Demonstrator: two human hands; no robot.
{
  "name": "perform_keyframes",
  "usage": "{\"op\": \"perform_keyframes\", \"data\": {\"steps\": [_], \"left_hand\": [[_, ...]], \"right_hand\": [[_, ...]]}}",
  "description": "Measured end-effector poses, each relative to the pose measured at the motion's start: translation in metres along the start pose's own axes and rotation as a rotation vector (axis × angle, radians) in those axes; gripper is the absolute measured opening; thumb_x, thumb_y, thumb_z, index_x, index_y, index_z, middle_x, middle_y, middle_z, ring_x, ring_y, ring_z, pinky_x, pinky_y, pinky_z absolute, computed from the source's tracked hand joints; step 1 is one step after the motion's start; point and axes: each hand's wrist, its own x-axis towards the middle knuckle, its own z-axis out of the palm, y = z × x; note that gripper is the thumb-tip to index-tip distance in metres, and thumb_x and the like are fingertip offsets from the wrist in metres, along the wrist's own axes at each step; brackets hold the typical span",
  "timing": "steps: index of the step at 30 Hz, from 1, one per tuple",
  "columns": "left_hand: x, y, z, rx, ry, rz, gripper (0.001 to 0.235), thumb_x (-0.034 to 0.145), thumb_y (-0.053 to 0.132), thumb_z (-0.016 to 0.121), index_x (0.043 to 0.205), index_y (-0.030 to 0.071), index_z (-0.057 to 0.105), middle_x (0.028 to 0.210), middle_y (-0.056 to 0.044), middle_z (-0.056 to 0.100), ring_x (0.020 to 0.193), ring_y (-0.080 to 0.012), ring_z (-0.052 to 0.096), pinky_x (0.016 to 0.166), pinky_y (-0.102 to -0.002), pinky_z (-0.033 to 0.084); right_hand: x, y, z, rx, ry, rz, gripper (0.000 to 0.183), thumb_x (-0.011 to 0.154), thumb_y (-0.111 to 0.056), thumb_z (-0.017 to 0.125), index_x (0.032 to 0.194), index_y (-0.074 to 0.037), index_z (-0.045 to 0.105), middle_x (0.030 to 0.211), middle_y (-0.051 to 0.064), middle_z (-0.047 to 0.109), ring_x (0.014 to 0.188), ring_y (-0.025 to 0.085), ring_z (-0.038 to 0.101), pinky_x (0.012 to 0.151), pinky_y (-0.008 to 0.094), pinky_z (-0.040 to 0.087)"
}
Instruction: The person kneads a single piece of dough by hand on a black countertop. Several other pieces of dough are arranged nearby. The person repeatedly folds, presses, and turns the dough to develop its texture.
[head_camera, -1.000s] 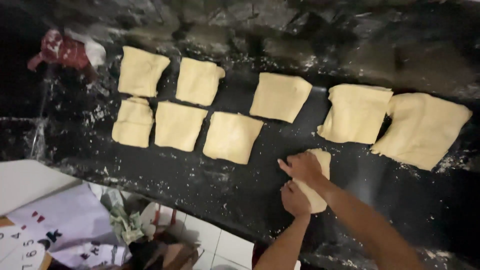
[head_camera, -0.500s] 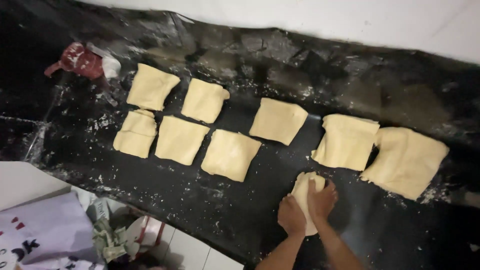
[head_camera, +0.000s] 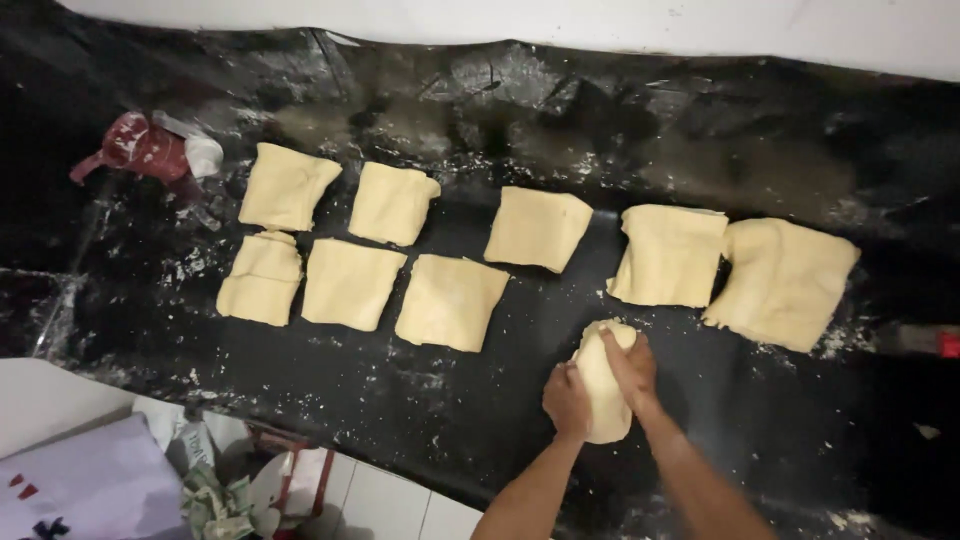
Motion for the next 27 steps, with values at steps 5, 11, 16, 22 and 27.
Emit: {"op": "perform_keyframes", "data": {"steps": [5,11,16,22,27], "left_hand": [[-0.007,0.077,-0.052,-0.028,-0.253,-0.04,0.055,0.101,0.053,0.037,0.132,0.011,0.055,0.111,-0.028,0.071,0.111,-0.0474,0.067,0.098,-0.057,0.05],[0.017,0.076,-0.015,0.134,-0.235,-0.034,0.067,0.101,0.062,0.034,0.111,0.008,0.072,0.108,-0.024,0.074,0.111,-0.044,0.069,0.098,-0.054,0.05],[0.047,0.064,0.015,0.126,-0.173,-0.032,0.06,0.098,0.056,0.039,0.104,0.008,0.075,0.108,-0.019,0.076,0.11,-0.0402,0.07,0.1,-0.05,0.05],[0.069,0.066,0.025,-0.003,-0.107,-0.162,0.054,0.099,0.056,0.041,0.106,0.019,0.079,0.11,-0.009,0.078,0.112,-0.0353,0.07,0.101,-0.047,0.05],[0.066,0.059,0.016,-0.044,-0.14,-0.219,0.075,0.102,0.064,0.027,0.116,0.009,0.076,0.118,-0.018,0.075,0.119,-0.0409,0.066,0.108,-0.049,0.046]], "right_hand": [[-0.027,-0.01,-0.017,0.093,-0.105,-0.015,0.077,0.082,-0.056,0.072,0.141,-0.007,0.058,0.132,0.029,0.063,0.125,0.045,0.061,0.099,0.056,0.05],[-0.051,-0.02,-0.005,0.157,-0.023,0.021,0.069,0.092,-0.064,0.052,0.13,-0.009,0.068,0.127,0.026,0.068,0.122,0.043,0.063,0.103,0.055,0.048],[0.013,0.013,0.028,0.031,0.159,0.003,0.062,0.095,-0.059,0.055,0.121,-0.005,0.073,0.117,0.026,0.072,0.115,0.044,0.067,0.099,0.056,0.051],[0.052,0.026,0.047,0.011,0.17,-0.047,0.063,0.094,-0.059,0.06,0.116,-0.002,0.075,0.113,0.028,0.072,0.117,0.048,0.065,0.101,0.057,0.048],[0.043,0.019,0.036,0.105,0.139,0.017,0.062,0.091,-0.066,0.057,0.116,-0.013,0.077,0.114,0.021,0.075,0.114,0.046,0.066,0.101,0.055,0.049]]}}
